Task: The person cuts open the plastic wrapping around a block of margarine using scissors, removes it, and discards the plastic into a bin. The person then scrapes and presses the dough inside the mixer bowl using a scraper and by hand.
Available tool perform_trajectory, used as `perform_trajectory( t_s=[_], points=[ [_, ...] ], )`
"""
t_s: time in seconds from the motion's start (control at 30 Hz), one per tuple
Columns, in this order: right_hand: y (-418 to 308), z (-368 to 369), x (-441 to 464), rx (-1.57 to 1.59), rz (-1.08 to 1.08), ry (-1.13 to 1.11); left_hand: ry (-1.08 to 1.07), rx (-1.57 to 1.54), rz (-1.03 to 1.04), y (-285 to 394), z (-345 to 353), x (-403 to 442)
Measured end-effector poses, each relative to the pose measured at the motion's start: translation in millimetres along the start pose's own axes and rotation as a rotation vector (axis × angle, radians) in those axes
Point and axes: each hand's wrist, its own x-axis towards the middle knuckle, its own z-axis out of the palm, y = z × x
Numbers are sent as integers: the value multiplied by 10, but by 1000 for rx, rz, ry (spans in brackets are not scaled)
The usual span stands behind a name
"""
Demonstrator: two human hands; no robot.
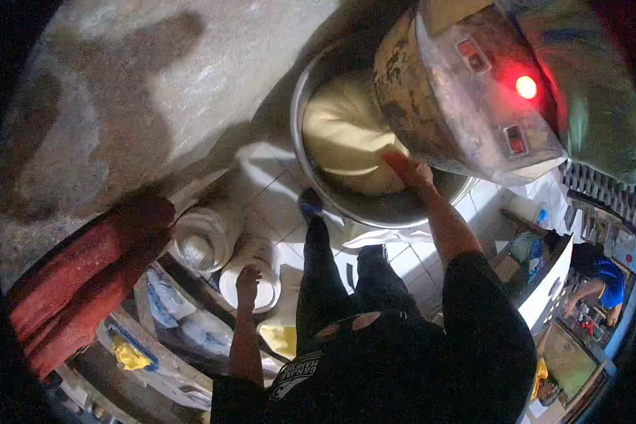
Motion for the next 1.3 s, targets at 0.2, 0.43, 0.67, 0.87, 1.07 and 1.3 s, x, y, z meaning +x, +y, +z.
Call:
perform_trajectory(
  t_s=[0.2,0.43,0.67,0.87,1.07,1.3],
  points=[
    [-1314,831,348,-612,-747,-247,-117,-280,-123,-627,-259,314],
    [-783,875,-23,-231,18,-357,-3,343,447,-377,102,462],
    [-962,515,94,-940,-256,-459,-78,-19,-12,138,143,174],
    [-270,835,469,623,37,30,30,-69,-143,-452,-20,257],
    [-1542,282,-135,-697,64,-17,-80,-117,88,-543,-380,228],
    [-2048,1470,517,-254,-139,-301,-138,232,169,-641,-190,595]
  ],
)
